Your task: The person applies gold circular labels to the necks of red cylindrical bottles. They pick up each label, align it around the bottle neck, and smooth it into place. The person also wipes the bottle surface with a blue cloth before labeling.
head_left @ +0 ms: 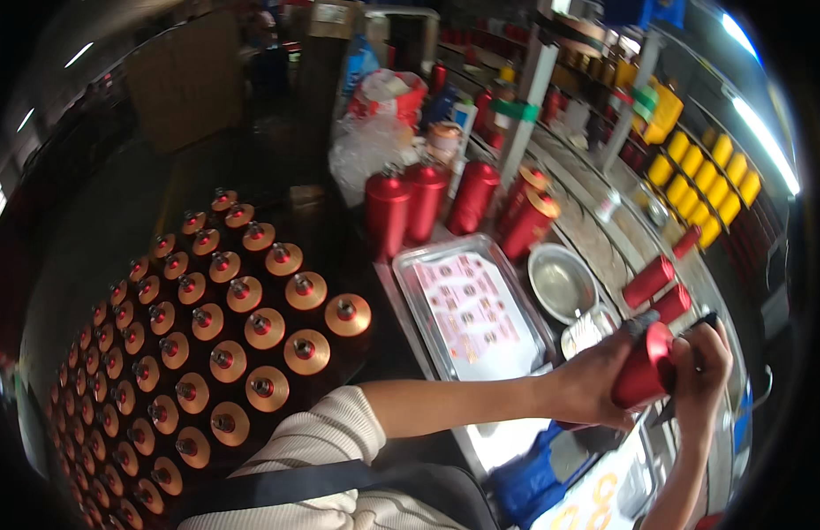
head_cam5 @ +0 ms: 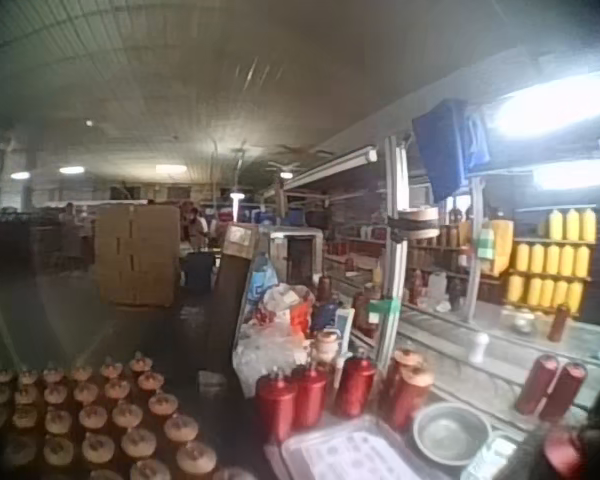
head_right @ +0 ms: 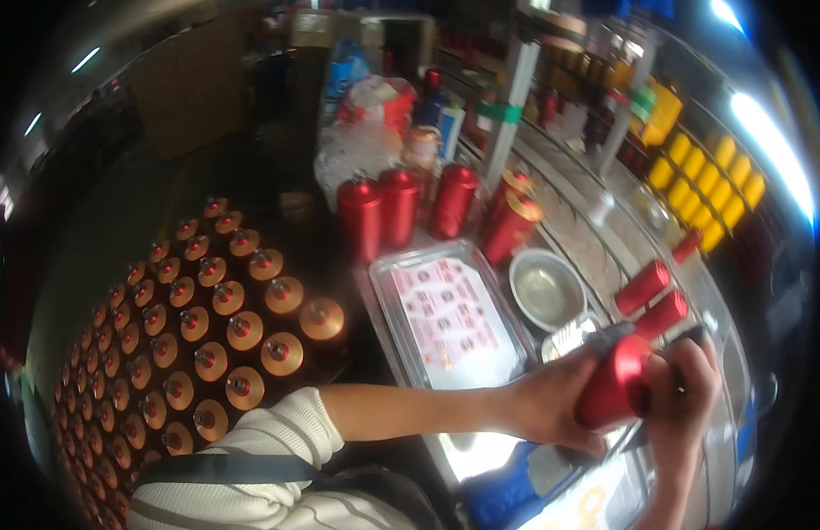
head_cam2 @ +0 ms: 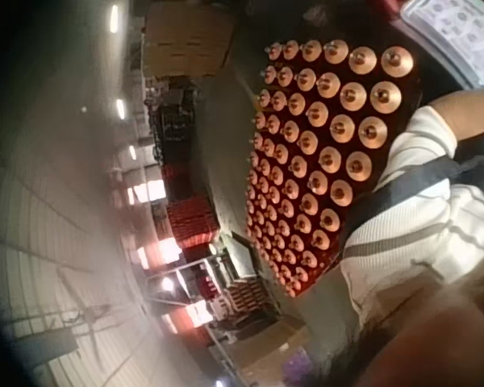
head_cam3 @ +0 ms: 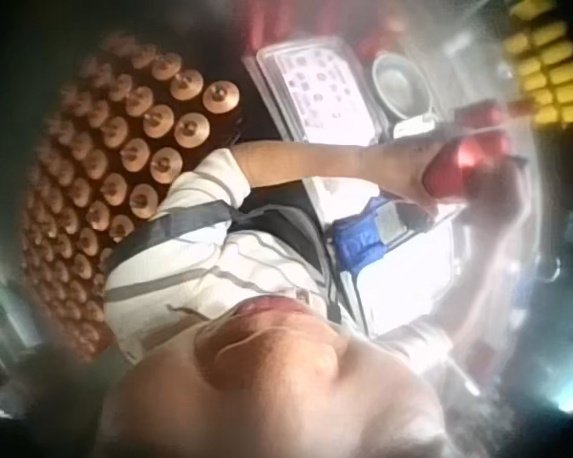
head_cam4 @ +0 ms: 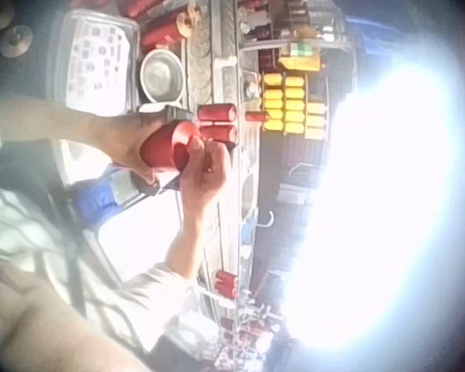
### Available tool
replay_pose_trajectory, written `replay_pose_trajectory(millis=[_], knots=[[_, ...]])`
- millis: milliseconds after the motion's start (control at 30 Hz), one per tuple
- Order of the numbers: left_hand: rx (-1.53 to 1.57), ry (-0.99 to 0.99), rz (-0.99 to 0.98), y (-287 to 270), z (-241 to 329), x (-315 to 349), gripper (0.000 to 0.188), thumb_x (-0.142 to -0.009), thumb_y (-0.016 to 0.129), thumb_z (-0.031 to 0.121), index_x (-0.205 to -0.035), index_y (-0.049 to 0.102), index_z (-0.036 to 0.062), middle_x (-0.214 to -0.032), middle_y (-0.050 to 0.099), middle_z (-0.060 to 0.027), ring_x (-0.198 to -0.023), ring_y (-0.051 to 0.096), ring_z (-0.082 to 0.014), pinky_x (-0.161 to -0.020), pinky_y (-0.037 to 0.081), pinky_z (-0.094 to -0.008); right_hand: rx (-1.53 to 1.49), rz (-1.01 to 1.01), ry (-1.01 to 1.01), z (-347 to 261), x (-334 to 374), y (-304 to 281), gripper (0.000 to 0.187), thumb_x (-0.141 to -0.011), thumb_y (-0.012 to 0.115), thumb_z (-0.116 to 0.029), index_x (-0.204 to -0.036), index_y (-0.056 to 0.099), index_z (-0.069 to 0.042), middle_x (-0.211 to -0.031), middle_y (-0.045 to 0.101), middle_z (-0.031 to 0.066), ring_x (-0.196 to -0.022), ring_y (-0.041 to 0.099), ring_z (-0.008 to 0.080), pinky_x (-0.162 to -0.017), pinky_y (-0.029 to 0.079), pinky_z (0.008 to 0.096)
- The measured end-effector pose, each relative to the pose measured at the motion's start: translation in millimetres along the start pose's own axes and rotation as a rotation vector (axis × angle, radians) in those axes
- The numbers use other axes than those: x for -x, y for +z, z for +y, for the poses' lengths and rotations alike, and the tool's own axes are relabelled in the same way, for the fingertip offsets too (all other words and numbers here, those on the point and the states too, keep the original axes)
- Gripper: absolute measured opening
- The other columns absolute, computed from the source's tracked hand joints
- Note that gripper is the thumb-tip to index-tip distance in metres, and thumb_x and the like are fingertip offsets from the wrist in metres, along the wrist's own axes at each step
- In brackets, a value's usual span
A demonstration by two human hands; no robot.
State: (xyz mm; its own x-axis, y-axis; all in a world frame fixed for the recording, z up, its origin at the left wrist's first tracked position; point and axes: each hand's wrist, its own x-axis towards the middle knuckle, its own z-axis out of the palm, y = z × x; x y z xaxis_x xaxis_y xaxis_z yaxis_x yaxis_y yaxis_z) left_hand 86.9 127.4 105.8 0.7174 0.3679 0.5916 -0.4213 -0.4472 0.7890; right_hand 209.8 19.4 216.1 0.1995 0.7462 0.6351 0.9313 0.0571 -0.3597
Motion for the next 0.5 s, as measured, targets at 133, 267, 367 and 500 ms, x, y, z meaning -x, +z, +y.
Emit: replay_pose_trajectory(millis=[133, 267, 367, 500], knots=[[-0.055, -0.295, 0.092, 24, -8, 68, 0.106, -0.067, 0.089, 0.04, -0.144, 0.031, -0.0027, -0.131, 0.05, -0.027, -0.12, 0.056, -0.0391, -0.099, 0.046, -0.0451, -0.006, -0.132, -0.074, -22, 27, 19, 0.02, -0.076, 0.072, -0.001, -0.071, 0.053, -0.001, -0.076, 0.047, 0.0118, -0.064, 0.049, 0.0268, -0.058, 0.04, 0.0365], [0.132, -0.318, -0.036, 45, -6, 95, 0.1, -0.069, 0.091, 0.032, -0.143, 0.031, 0.0004, -0.129, 0.053, -0.0181, -0.117, 0.057, -0.0283, -0.099, 0.048, -0.0405, 0.032, -0.179, -0.078, -12, 66, 5, 0.019, -0.078, 0.076, -0.006, -0.072, 0.06, 0.001, -0.068, 0.051, 0.0121, -0.064, 0.052, 0.0293, -0.056, 0.04, 0.039], [0.214, -0.423, -0.097, 33, 1, 101, 0.113, -0.067, 0.094, 0.028, -0.149, 0.021, 0.0012, -0.141, 0.043, -0.0153, -0.131, 0.046, -0.0259, -0.109, 0.04, -0.041, -0.033, -0.175, 0.047, -4, 82, 14, 0.021, -0.081, 0.077, -0.013, -0.074, 0.063, 0.001, -0.071, 0.054, 0.0142, -0.065, 0.055, 0.0313, -0.059, 0.043, 0.0408], [0.275, -0.369, -0.136, 18, -10, 105, 0.115, -0.063, 0.094, 0.021, -0.148, 0.019, 0.004, -0.141, 0.046, -0.0172, -0.133, 0.046, -0.0272, -0.112, 0.037, -0.041, -0.058, -0.124, -0.082, 0, 93, 22, 0.023, -0.086, 0.075, -0.017, -0.08, 0.064, 0.002, -0.074, 0.05, 0.0084, -0.061, 0.049, 0.02, -0.055, 0.038, 0.0333]])
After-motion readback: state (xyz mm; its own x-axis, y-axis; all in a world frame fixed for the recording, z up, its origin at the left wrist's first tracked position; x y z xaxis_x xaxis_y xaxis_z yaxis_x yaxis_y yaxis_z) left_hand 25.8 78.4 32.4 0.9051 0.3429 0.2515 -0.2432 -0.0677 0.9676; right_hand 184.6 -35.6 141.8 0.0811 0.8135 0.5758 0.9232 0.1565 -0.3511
